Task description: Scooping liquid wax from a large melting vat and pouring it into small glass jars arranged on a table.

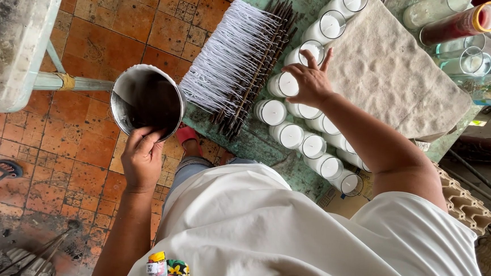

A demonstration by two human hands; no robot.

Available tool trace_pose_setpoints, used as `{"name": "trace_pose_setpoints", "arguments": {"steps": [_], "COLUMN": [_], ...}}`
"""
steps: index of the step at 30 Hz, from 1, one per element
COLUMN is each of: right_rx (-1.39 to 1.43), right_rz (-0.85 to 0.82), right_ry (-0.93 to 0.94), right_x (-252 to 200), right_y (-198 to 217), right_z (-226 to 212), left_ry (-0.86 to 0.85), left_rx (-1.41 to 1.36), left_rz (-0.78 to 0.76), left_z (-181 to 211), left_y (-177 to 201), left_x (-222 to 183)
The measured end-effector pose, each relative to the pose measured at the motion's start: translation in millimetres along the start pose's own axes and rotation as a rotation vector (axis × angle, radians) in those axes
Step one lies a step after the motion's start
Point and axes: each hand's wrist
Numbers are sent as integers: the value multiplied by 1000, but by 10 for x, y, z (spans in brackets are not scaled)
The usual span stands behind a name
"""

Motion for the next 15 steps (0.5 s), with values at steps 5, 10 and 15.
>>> {"name": "trace_pose_setpoints", "arguments": {"steps": [5,10,15], "right_rx": [3,53,90], "right_rz": [-1,-224,37], "right_ry": [7,51,55], "right_x": [7,101,97], "right_y": [-17,497,984], "right_z": [-13,-138,348], "left_ry": [10,-17,-9], "left_rx": [-12,-1,2], "left_rz": [-8,-91,-84], "left_z": [76,104,69], "left_y": [8,35,30], "left_x": [23,-26,-51]}}
Point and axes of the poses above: each hand's wrist, its own x-axis towards the middle knuckle, its own y-axis out of the back of the hand, z = x × y, and after that the axes turned 6 degrees about x, right-handed
